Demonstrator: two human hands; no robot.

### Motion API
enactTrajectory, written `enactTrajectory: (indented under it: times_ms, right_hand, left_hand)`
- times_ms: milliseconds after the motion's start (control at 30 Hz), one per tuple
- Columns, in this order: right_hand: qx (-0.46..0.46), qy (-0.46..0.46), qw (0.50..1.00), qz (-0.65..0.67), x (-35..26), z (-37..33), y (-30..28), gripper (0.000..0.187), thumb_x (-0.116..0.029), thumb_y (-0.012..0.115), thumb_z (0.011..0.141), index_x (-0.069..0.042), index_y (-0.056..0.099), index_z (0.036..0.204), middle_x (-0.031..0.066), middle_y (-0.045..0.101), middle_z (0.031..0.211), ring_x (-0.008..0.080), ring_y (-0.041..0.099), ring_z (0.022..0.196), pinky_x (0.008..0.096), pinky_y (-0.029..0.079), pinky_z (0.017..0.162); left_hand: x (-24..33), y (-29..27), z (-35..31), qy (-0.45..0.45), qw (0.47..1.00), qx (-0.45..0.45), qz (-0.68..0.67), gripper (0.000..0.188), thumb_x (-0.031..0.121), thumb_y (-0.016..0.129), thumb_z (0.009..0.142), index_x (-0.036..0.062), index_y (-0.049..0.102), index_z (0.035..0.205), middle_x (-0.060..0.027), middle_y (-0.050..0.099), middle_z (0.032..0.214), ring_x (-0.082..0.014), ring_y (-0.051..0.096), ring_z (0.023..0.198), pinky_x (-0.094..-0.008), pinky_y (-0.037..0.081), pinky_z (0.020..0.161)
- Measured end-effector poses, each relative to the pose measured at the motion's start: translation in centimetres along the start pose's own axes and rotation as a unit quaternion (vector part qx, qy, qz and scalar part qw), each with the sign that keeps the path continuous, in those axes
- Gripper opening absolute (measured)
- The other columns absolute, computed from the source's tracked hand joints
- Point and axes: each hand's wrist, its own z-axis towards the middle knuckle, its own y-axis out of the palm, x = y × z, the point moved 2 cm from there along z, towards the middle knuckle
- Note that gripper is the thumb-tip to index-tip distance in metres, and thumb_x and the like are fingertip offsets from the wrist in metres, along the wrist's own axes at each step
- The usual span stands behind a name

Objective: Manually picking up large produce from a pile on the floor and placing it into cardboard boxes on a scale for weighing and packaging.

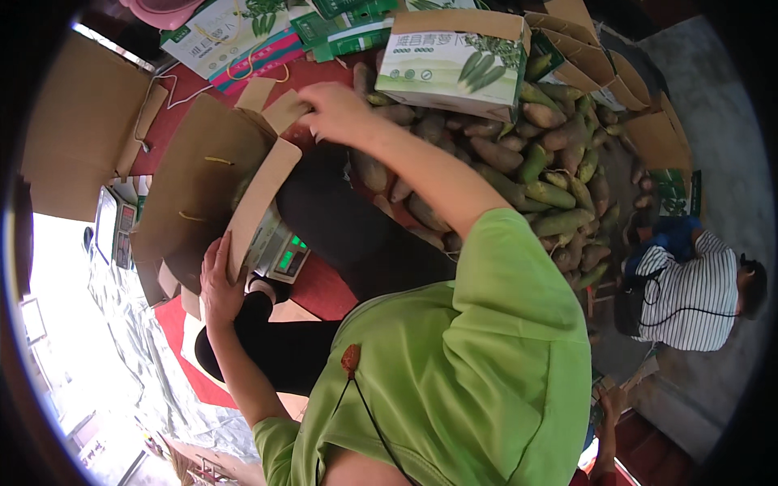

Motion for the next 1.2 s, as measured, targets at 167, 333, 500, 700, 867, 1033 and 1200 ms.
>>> enactTrajectory:
  times_ms: [167, 333, 500, 700, 867, 1033, 1200]
  right_hand:
    - [0.012, 0.212, 0.975, -0.063, 13.8, -11.0, -5.1, 0.032, -0.024, 0.067, 0.073, -0.007, 0.065, 0.100, 0.0181, 0.065, 0.095, 0.0356, 0.061, 0.094, 0.0435, 0.049, 0.079]
    - [-0.053, 0.412, 0.897, -0.154, 21.3, -23.0, -5.2, 0.036, -0.022, 0.070, 0.068, -0.004, 0.065, 0.098, 0.0201, 0.065, 0.099, 0.0359, 0.061, 0.097, 0.0429, 0.049, 0.083]
    - [-0.076, 0.520, 0.839, -0.140, 25.5, -31.8, -2.7, 0.053, -0.024, 0.076, 0.068, -0.005, 0.059, 0.115, 0.0195, 0.065, 0.106, 0.0347, 0.061, 0.103, 0.0410, 0.049, 0.088]
    - [-0.042, 0.558, 0.822, -0.101, 24.6, -31.1, 0.5, 0.074, -0.029, 0.080, 0.065, -0.011, 0.049, 0.129, 0.0163, 0.056, 0.124, 0.0329, 0.053, 0.116, 0.0405, 0.046, 0.095]
    - [-0.052, 0.562, 0.813, -0.145, 23.0, -26.1, 1.9, 0.079, -0.034, 0.081, 0.064, -0.015, 0.045, 0.131, 0.0144, 0.047, 0.133, 0.0348, 0.045, 0.122, 0.0457, 0.044, 0.097]
    - [-0.063, 0.563, 0.799, -0.204, 21.0, -22.5, 2.4, 0.086, -0.038, 0.080, 0.063, -0.019, 0.038, 0.135, 0.0103, 0.042, 0.137, 0.0325, 0.040, 0.128, 0.0522, 0.042, 0.097]
    - [-0.089, 0.567, 0.793, -0.206, 20.0, -20.6, 4.0, 0.085, -0.031, 0.081, 0.065, -0.020, 0.036, 0.137, 0.0072, 0.042, 0.138, 0.0312, 0.039, 0.129, 0.0566, 0.037, 0.099]
  left_hand:
    - [0.7, 0.0, 0.3, 0.003, 1.000, -0.009, -0.001, 0.073, 0.007, 0.071, 0.071, 0.0189, 0.046, 0.138, -0.0109, 0.048, 0.132, -0.0314, 0.048, 0.121, -0.0428, 0.039, 0.101]
    - [0.4, 0.4, 0.2, 0.003, 1.000, -0.003, 0.001, 0.075, 0.006, 0.071, 0.070, 0.0181, 0.045, 0.138, -0.0115, 0.047, 0.133, -0.0334, 0.047, 0.121, -0.0434, 0.039, 0.100]
    - [1.0, 0.3, 0.4, 0.008, 1.000, -0.012, -0.001, 0.075, 0.000, 0.068, 0.069, 0.0144, 0.044, 0.138, -0.0141, 0.047, 0.132, -0.0359, 0.047, 0.120, -0.0414, 0.039, 0.101]
    - [0.6, 0.6, 0.5, -0.002, 1.000, 0.000, 0.007, 0.076, 0.005, 0.071, 0.067, 0.0173, 0.046, 0.137, -0.0119, 0.048, 0.133, -0.0343, 0.048, 0.120, -0.0431, 0.038, 0.101]
    - [1.0, 0.1, 0.5, -0.013, 1.000, -0.001, 0.014, 0.074, 0.009, 0.072, 0.065, 0.0165, 0.049, 0.135, -0.0128, 0.049, 0.132, -0.0331, 0.049, 0.120, -0.0421, 0.039, 0.101]
    - [1.4, -0.2, 0.6, -0.028, 1.000, -0.005, 0.013, 0.077, 0.010, 0.074, 0.061, 0.0177, 0.050, 0.133, -0.0122, 0.049, 0.131, -0.0332, 0.049, 0.118, -0.0416, 0.040, 0.099]
    - [1.0, -0.6, 0.5, -0.026, 1.000, -0.008, 0.008, 0.077, 0.010, 0.074, 0.061, 0.0192, 0.051, 0.133, -0.0117, 0.050, 0.131, -0.0326, 0.049, 0.118, -0.0420, 0.040, 0.100]
